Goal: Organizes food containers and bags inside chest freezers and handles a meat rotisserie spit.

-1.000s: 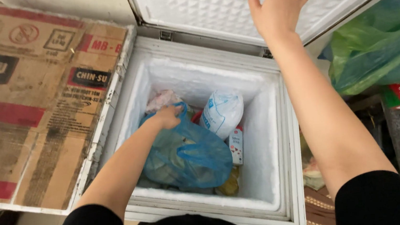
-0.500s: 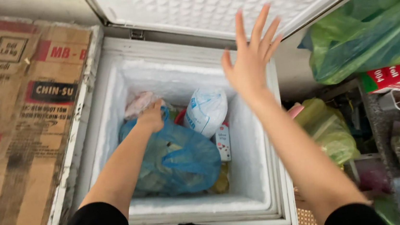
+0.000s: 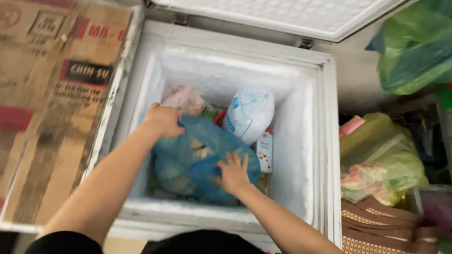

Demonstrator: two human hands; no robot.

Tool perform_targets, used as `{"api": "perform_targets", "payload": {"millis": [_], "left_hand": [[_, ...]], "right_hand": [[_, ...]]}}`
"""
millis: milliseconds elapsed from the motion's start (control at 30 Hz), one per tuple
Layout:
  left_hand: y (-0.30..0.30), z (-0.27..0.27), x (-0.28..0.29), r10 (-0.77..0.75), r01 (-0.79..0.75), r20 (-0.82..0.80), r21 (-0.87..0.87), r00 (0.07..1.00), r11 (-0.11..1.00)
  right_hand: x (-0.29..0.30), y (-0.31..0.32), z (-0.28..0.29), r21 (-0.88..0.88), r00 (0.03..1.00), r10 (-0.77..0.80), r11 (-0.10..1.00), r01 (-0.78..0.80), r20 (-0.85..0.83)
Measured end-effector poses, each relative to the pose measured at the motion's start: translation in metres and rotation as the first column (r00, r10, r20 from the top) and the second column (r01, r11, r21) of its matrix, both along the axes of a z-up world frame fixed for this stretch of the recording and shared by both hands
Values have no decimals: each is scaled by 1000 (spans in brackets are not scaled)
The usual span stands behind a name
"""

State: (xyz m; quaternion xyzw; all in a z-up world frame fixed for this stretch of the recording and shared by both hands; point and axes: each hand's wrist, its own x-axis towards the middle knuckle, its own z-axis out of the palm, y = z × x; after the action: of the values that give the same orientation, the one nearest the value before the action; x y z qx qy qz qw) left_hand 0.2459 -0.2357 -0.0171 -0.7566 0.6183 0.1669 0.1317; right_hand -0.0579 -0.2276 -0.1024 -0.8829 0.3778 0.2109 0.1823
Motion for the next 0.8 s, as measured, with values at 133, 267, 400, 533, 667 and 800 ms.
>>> {"api": "perform_targets", "payload": {"millis": [133,267,400,533,667,800], "left_hand": [[37,24,-5,217,-287,-449,-94,867,953],[40,7,-37,146,-562,-768,-311,624,766],[36,74,-62,-6,-821,-948,-280,319,498],[28,118,-37,-59,-903,-964,-263,259,341],[43,242,-3,-370,-802,-800,-565,473,194],[55,351,45,-645,-822,-651,-566,400,61]], "right_hand": [[-19,-22,-58,59,905,-311,950,308,291],[-27,-61,47,417,436,-725,674,610,533],[-34,-92,157,352,291,-584,741,572,758],[-14,-92,259,327,281,-522,786,524,805],[17,-96,363,-5,202,-68,941,339,977],[69,-70,483,-562,52,560,822,89,827]]}}
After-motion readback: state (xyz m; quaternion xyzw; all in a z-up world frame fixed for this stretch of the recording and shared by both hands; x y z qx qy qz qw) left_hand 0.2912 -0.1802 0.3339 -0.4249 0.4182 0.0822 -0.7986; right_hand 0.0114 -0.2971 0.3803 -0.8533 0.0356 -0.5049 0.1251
